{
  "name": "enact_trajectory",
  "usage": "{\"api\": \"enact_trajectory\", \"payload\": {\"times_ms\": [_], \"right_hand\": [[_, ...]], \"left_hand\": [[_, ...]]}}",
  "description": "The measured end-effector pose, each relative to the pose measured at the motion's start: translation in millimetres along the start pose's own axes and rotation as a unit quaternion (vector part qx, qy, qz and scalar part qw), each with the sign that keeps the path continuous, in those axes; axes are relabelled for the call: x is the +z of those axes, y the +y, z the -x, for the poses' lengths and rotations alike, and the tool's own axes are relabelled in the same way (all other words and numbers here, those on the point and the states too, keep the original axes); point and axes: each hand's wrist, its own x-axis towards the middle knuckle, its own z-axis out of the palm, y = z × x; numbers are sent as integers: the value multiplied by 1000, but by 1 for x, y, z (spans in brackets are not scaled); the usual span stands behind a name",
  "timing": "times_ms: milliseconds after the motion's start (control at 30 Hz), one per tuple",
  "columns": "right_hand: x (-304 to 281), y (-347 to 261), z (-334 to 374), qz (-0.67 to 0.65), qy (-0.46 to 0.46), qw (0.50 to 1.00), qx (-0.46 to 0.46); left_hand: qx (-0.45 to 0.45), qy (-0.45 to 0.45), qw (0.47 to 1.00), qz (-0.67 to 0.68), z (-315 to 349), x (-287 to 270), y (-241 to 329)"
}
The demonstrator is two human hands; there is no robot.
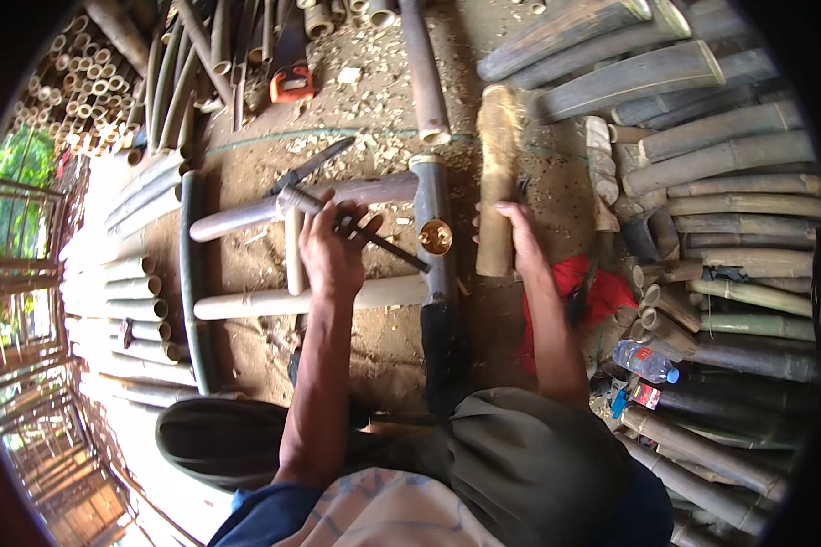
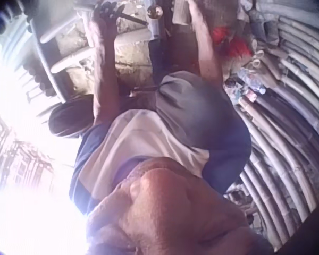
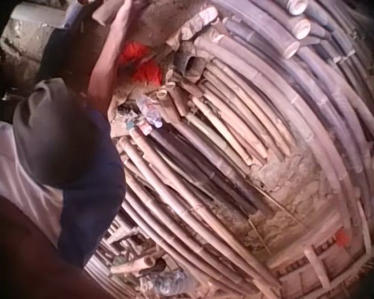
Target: The person uses a knife and a wooden mallet to carve a joint in a bamboo pole and fits pieces of a frame together by hand.
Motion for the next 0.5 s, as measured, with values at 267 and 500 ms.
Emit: {"api": "enact_trajectory", "payload": {"times_ms": [267, 500], "right_hand": [[3, 5, 100, 44, 45, 998, -31], [-38, 41, 157, 77, 102, 989, -78]], "left_hand": [[124, -144, 954, -230, 4, 58, -15], [241, -416, 658, -579, 62, 98, -103]]}}
